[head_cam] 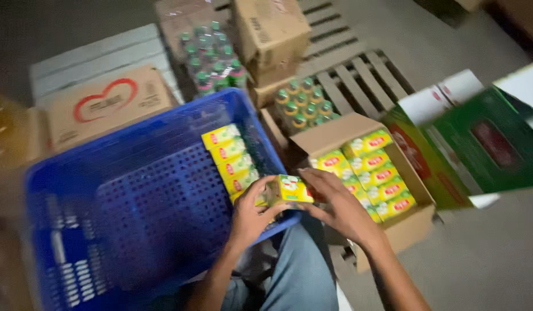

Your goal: The person transfers small yellow and green boxes from a larger cardboard carton into a blue plastic basket. The person arranges the boxes in rows within the basket and then closes the flaps of the source carton.

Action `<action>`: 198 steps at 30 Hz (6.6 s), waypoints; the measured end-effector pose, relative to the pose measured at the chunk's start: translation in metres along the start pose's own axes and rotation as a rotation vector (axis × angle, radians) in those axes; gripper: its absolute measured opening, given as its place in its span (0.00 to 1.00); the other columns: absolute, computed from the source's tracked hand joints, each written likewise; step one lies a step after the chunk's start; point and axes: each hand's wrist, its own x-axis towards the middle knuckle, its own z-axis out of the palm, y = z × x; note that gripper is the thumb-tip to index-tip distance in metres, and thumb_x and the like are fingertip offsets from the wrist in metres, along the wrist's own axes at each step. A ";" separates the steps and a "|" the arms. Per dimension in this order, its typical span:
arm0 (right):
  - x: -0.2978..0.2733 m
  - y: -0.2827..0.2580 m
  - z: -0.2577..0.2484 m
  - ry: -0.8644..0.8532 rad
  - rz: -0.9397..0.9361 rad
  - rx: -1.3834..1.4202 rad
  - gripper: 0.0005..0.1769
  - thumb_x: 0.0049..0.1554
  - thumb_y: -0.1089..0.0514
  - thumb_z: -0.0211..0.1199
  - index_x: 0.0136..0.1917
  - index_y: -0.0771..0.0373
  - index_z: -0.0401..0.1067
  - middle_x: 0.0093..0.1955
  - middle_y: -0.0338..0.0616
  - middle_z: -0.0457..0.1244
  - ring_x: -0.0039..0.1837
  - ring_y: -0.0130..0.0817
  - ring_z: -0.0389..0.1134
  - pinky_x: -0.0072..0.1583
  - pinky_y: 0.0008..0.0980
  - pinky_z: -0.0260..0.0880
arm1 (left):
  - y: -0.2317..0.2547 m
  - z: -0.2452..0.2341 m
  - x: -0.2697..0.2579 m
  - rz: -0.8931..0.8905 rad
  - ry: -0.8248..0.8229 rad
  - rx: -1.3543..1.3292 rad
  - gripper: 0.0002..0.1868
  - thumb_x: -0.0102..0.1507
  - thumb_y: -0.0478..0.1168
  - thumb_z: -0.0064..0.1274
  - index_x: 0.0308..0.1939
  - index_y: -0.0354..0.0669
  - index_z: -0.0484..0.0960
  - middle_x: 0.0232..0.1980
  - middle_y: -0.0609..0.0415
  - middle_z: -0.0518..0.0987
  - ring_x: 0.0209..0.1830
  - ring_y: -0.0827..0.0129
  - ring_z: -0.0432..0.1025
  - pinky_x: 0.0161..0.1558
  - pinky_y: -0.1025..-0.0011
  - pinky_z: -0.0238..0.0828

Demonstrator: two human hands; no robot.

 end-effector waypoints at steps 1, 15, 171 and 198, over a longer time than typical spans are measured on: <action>-0.009 0.001 -0.003 0.015 0.027 0.000 0.40 0.59 0.50 0.75 0.81 0.58 0.69 0.76 0.60 0.64 0.79 0.62 0.65 0.76 0.59 0.67 | 0.005 0.009 -0.003 -0.008 -0.030 -0.003 0.42 0.56 0.33 0.79 0.73 0.49 0.80 0.68 0.44 0.81 0.71 0.44 0.75 0.54 0.58 0.88; -0.049 0.187 -0.023 0.089 0.064 -0.030 0.29 0.62 0.62 0.70 0.75 0.64 0.70 0.75 0.57 0.66 0.74 0.56 0.68 0.70 0.51 0.69 | -0.003 0.066 0.002 0.275 -0.199 0.465 0.28 0.73 0.44 0.55 0.77 0.45 0.73 0.75 0.49 0.77 0.76 0.56 0.72 0.72 0.60 0.69; -0.050 0.380 -0.024 0.160 0.060 -0.652 0.53 0.40 0.74 0.79 0.77 0.62 0.65 0.67 0.55 0.66 0.66 0.59 0.68 0.43 0.56 0.75 | -0.025 0.031 -0.027 0.247 0.122 0.524 0.08 0.71 0.32 0.59 0.54 0.40 0.87 0.54 0.45 0.82 0.52 0.60 0.82 0.54 0.67 0.83; -0.050 0.343 0.067 0.284 0.504 -0.371 0.40 0.75 0.49 0.44 0.91 0.68 0.36 0.94 0.65 0.32 0.92 0.69 0.25 0.81 0.71 0.48 | -0.027 0.022 -0.023 0.055 0.116 0.385 0.13 0.73 0.40 0.57 0.60 0.43 0.85 0.57 0.49 0.80 0.53 0.64 0.82 0.52 0.69 0.81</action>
